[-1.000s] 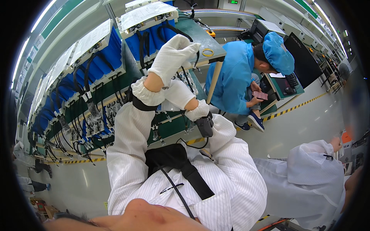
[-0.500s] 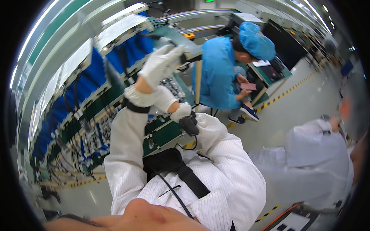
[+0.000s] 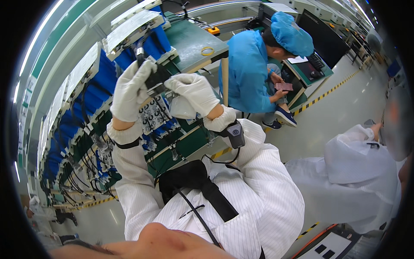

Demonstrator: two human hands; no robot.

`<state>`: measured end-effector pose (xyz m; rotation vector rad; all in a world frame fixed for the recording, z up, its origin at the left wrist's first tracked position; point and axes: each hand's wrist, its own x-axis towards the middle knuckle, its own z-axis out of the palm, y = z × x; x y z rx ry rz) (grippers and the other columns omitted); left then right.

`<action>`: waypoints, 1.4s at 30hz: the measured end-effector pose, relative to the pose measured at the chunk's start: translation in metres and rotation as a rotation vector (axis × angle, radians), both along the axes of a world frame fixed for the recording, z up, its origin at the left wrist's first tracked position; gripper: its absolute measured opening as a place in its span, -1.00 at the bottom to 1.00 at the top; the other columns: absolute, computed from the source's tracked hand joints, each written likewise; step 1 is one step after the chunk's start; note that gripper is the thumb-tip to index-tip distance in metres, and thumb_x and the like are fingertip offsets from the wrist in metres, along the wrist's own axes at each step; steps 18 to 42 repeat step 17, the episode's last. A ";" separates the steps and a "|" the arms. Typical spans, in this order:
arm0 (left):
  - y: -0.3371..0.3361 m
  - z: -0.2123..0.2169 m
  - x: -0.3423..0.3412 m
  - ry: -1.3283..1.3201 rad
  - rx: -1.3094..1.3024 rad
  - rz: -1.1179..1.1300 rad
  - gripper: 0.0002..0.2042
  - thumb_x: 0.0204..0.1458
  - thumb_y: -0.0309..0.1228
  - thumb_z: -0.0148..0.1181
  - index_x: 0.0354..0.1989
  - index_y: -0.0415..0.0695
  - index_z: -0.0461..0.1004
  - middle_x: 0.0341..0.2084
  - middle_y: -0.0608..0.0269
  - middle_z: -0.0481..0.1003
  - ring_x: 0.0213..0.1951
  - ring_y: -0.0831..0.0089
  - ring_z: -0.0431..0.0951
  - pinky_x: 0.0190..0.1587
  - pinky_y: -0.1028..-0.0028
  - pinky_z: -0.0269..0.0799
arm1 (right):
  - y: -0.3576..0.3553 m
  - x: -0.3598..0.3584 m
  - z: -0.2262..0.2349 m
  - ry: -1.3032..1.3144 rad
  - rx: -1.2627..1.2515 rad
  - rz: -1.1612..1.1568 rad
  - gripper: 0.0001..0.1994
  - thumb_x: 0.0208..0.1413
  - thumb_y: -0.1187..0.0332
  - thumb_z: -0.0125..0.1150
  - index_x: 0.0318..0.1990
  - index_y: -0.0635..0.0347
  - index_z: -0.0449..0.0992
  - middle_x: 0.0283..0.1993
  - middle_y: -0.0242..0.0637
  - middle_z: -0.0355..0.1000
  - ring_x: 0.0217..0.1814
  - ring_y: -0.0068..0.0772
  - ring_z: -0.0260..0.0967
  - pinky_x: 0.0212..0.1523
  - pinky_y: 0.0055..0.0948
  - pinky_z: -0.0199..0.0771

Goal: Applying white adhesive tape to secure electrical cable connectors on an industrial mounting rack.

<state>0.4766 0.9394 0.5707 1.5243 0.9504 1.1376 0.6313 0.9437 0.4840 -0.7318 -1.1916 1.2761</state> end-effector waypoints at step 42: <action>0.001 -0.005 -0.007 -0.037 0.134 0.044 -0.76 0.07 -0.25 0.11 -0.23 -0.18 0.39 -0.60 0.45 0.36 -0.69 0.79 0.21 -0.67 0.77 0.08 | 0.041 -0.012 -0.006 -0.051 0.016 -0.237 -0.82 0.05 0.38 0.16 -0.26 0.31 0.54 -0.39 -0.37 0.49 -0.40 -0.71 0.35 -0.38 -0.71 0.35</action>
